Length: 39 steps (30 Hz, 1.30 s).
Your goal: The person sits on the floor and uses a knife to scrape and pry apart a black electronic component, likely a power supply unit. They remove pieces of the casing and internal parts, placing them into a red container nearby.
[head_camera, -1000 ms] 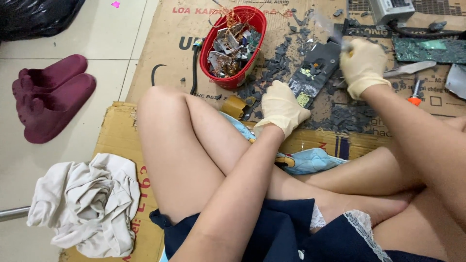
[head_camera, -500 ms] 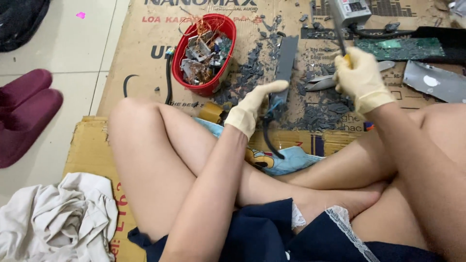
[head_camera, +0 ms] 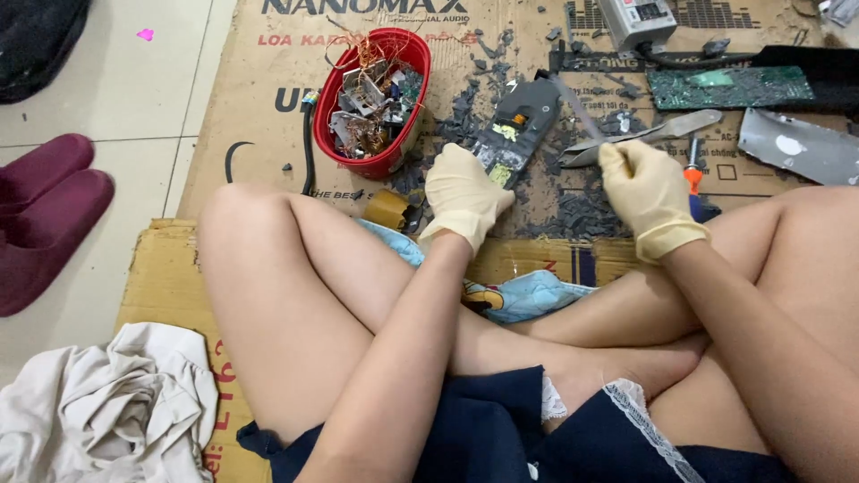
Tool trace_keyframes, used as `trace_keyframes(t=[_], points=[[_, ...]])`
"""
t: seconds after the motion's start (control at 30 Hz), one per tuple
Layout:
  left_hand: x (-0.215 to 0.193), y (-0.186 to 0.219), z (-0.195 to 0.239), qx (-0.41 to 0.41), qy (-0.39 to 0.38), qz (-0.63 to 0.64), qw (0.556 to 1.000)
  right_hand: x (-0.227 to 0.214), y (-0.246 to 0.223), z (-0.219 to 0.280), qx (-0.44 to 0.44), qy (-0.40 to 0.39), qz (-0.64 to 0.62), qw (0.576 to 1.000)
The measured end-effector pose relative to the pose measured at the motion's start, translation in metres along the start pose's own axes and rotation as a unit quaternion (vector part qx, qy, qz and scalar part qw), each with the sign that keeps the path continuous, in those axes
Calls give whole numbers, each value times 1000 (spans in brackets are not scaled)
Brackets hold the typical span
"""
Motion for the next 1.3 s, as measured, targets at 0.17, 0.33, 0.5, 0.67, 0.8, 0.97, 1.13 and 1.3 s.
trace_keyframes(t=[0.17, 0.33, 0.5, 0.67, 0.8, 0.97, 1.13, 1.3], points=[[9, 3, 3, 42, 52, -62, 996, 8, -49, 15, -96, -12, 41, 994], [19, 1, -1, 37, 42, -88, 995, 55, -48, 21, -116, -172, 155, 966], [22, -4, -1, 13, 25, -76, 997, 29, -19, -5, -37, -51, 95, 994], [6, 14, 8, 18, 4, -69, 997, 9, -4, 6, 18, -85, 89, 992], [12, 16, 5, 28, -8, -61, 998, 10, -4, 13, 42, -116, 97, 988], [28, 5, -7, 38, 10, -75, 996, 39, 20, 5, 88, -156, 53, 982], [28, 4, -9, 47, 17, -62, 997, 37, 7, 3, 94, -154, 43, 983], [36, 1, -14, 48, 4, -57, 997, 33, -7, 2, 80, -146, 75, 983]])
Point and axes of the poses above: each hand's wrist, its own z-axis away from the middle knuckle, its own x-axis out of the palm, y = z × x, the point moved 9 cm from there along -z, towards the middle knuckle, and after that the axes turned 4 degrees about z, right-handed, at the moved point
